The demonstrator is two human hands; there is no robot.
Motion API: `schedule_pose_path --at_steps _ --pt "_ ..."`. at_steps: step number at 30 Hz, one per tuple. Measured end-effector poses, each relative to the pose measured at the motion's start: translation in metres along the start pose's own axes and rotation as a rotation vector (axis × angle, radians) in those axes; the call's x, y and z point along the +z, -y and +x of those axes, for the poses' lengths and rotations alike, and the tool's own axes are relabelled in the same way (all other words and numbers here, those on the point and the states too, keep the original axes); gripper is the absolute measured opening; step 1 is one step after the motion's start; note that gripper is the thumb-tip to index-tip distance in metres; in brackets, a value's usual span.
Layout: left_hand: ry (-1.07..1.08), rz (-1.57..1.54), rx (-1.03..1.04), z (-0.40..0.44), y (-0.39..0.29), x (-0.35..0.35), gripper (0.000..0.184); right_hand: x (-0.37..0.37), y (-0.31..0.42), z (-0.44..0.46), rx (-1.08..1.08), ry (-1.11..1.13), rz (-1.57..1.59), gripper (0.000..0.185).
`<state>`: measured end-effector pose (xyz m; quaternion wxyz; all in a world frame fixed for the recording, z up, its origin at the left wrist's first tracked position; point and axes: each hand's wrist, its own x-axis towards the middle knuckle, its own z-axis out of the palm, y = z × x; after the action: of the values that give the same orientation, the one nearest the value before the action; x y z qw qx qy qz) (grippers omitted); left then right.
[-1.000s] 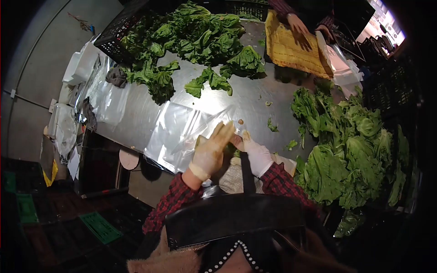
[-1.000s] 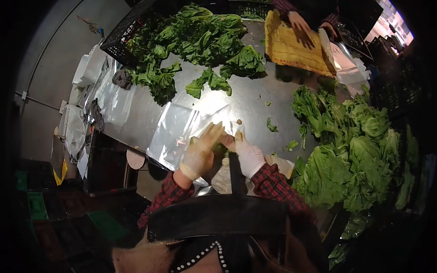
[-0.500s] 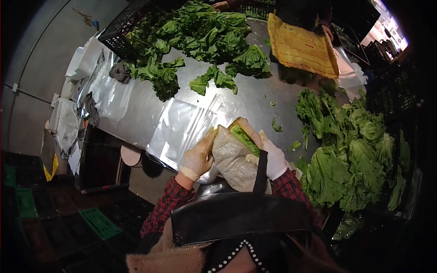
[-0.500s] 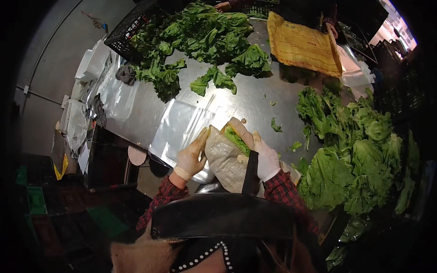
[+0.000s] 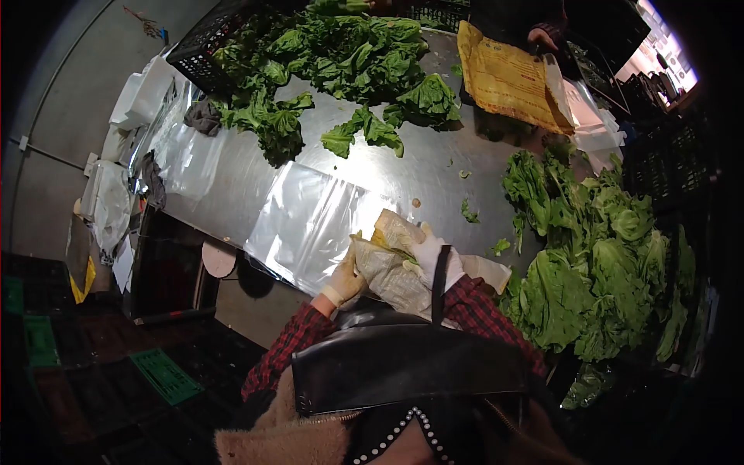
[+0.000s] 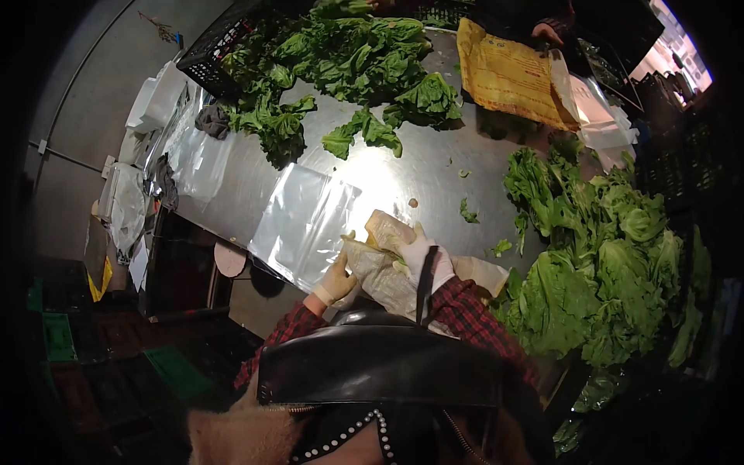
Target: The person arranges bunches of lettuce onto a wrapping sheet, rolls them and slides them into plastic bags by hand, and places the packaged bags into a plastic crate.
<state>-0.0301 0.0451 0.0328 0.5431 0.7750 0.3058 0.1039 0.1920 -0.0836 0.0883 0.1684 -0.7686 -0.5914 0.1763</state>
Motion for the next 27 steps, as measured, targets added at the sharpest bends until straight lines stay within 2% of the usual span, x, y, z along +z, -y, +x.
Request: schedule_pose_path --at_steps 1,3,4,6,10,11,13,15,18,20,22,23,27 --pt "-0.073 0.025 0.062 -0.003 -0.006 -0.004 0.08 -0.011 0.01 -0.002 -0.073 0.001 -0.094 0.056" --pt "-0.223 0.074 0.191 -0.005 -0.02 -0.012 0.082 -0.011 0.013 -0.002 -0.072 0.018 -0.104 0.053" --pt "-0.223 0.077 0.195 -0.004 -0.028 -0.014 0.082 -0.012 0.013 0.0 -0.076 0.038 -0.119 0.05" --pt "-0.188 0.307 0.238 0.0 -0.043 -0.012 0.081 -0.008 0.016 0.004 -0.081 0.056 -0.132 0.047" --pt "-0.109 0.649 0.263 0.008 -0.069 -0.005 0.075 0.008 0.015 0.015 0.19 0.303 -0.014 0.056" --pt "-0.077 0.761 0.266 0.009 -0.072 -0.005 0.073 0.006 0.012 0.009 0.106 0.233 -0.062 0.058" --pt "-0.041 0.748 0.336 0.0 -0.069 -0.004 0.071 0.0 0.005 0.002 -0.064 0.092 -0.162 0.064" --pt "0.029 0.725 0.466 -0.009 -0.071 -0.005 0.066 0.001 0.001 0.001 0.004 0.103 -0.096 0.066" --pt "0.021 0.699 0.524 -0.009 -0.088 -0.001 0.064 -0.001 0.001 -0.003 0.139 0.131 0.041 0.07" --pt "0.011 0.689 0.546 -0.005 -0.092 0.004 0.063 -0.009 0.004 -0.006 0.016 0.115 -0.064 0.074" --pt "0.136 0.591 0.594 0.002 -0.09 0.013 0.06 -0.009 0.003 -0.008 -0.052 0.108 -0.121 0.076" --pt "0.198 0.54 0.621 0.005 -0.089 0.015 0.058 -0.005 -0.004 -0.011 -0.025 0.081 0.0 0.063" --pt "0.339 0.564 0.683 -0.007 -0.081 -0.006 0.055 0.012 -0.019 -0.013 0.014 -0.043 0.127 0.057"
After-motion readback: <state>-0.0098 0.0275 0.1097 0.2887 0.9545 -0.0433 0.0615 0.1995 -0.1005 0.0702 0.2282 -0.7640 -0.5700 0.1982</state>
